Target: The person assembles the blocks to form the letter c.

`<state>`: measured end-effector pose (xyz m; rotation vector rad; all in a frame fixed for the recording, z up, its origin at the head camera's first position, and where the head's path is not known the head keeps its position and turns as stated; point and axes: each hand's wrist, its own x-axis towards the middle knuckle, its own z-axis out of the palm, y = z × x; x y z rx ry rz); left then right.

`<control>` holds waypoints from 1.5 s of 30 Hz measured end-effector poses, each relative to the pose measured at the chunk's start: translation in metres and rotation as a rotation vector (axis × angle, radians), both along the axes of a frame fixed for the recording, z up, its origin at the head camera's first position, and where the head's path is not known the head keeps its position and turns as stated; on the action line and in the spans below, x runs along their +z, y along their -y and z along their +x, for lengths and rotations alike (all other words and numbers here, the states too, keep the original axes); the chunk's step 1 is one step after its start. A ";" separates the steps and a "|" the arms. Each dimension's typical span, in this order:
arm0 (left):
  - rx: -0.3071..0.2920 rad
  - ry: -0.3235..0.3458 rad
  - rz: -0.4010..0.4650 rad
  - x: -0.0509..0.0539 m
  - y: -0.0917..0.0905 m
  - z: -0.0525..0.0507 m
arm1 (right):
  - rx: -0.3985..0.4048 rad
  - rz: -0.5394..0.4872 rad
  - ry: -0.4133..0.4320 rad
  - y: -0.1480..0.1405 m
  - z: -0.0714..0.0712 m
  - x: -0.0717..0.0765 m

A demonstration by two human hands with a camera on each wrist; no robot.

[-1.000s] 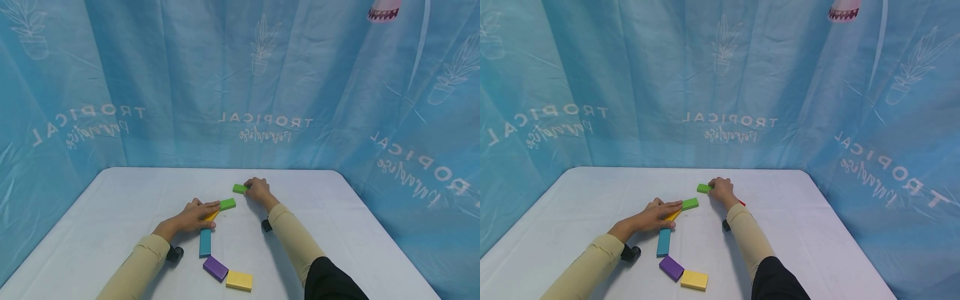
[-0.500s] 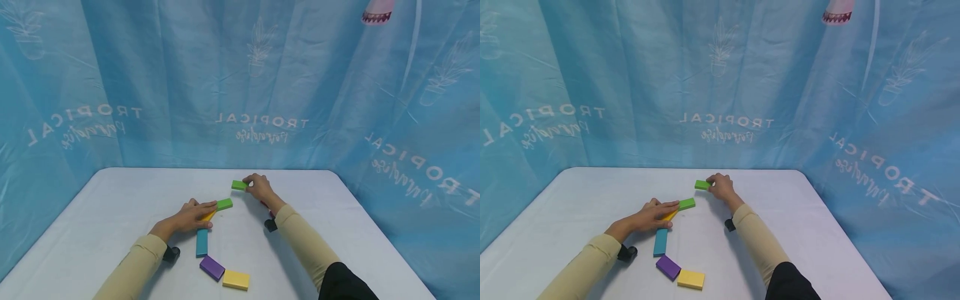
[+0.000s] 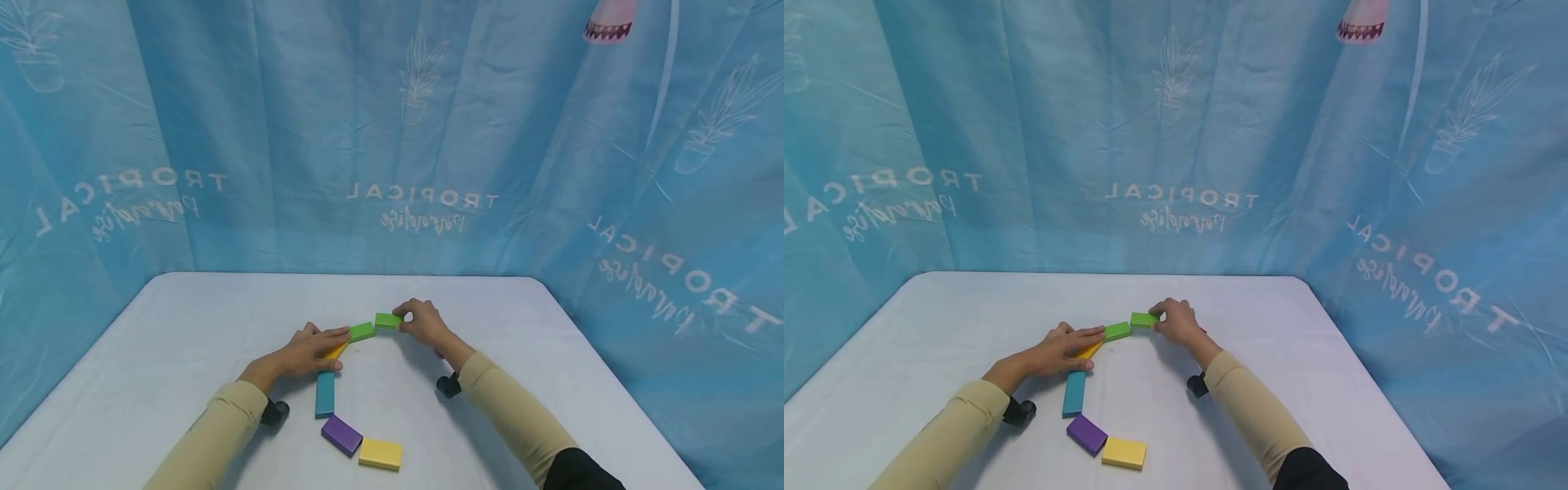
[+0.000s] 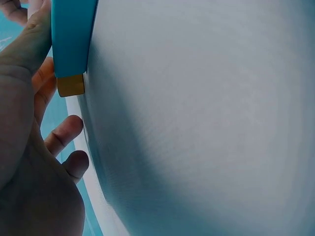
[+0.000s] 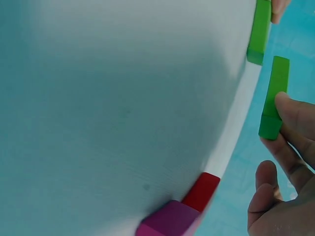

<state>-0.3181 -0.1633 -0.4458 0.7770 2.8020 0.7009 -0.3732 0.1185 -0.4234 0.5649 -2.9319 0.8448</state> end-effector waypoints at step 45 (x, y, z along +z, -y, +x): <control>-0.055 -0.022 0.002 0.000 0.001 -0.001 | -0.063 0.148 0.078 0.005 0.007 -0.011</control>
